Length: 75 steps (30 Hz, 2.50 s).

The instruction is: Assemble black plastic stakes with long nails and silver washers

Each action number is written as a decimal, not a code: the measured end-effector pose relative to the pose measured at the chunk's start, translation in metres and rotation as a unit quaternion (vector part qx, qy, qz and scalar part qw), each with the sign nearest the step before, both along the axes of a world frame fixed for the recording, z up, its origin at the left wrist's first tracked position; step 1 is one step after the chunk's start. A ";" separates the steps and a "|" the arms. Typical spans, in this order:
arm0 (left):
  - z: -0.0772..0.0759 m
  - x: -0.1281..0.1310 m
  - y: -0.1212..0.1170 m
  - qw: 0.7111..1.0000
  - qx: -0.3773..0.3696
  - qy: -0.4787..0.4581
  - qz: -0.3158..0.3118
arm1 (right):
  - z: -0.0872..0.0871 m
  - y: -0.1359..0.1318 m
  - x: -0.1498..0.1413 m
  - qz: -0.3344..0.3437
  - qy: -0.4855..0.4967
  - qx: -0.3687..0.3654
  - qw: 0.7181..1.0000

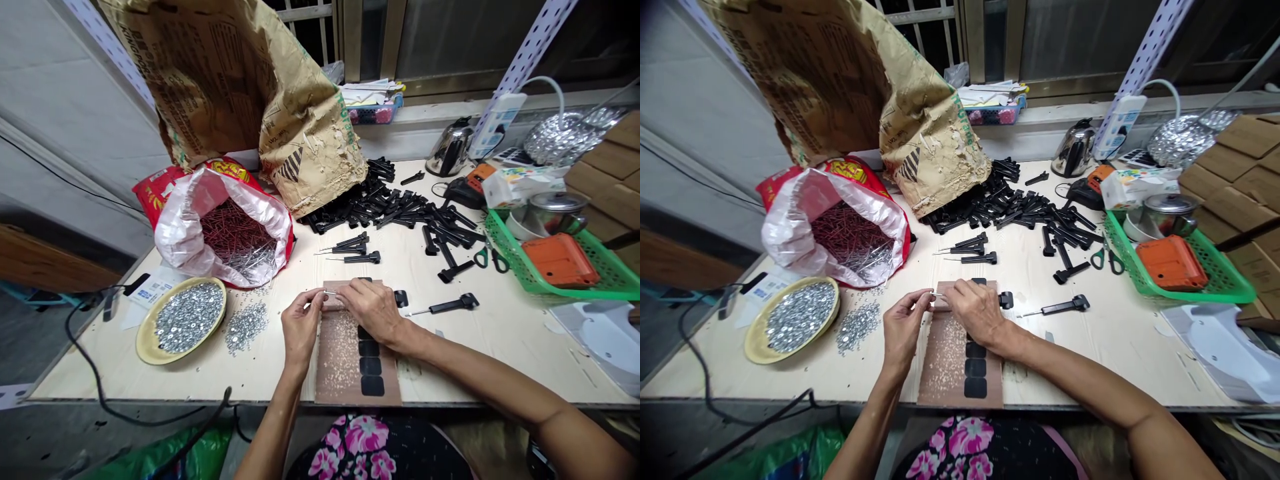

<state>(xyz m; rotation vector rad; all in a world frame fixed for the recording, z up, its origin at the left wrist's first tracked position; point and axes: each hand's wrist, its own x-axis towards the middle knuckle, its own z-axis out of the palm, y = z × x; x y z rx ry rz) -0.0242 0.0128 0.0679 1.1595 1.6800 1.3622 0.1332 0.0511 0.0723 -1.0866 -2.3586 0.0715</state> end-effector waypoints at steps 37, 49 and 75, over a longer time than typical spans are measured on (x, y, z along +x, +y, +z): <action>-0.035 0.040 -0.002 0.995 -0.028 0.091 0.000 | -0.033 -0.002 0.084 0.237 -0.099 0.011 0.966; -0.036 0.042 -0.001 0.996 -0.033 0.077 0.001 | -0.038 -0.011 0.087 0.235 -0.101 -0.018 0.967; -0.027 -0.044 -0.037 0.937 -0.007 0.338 0.086 | -0.053 0.117 0.008 0.029 -0.134 -0.021 0.990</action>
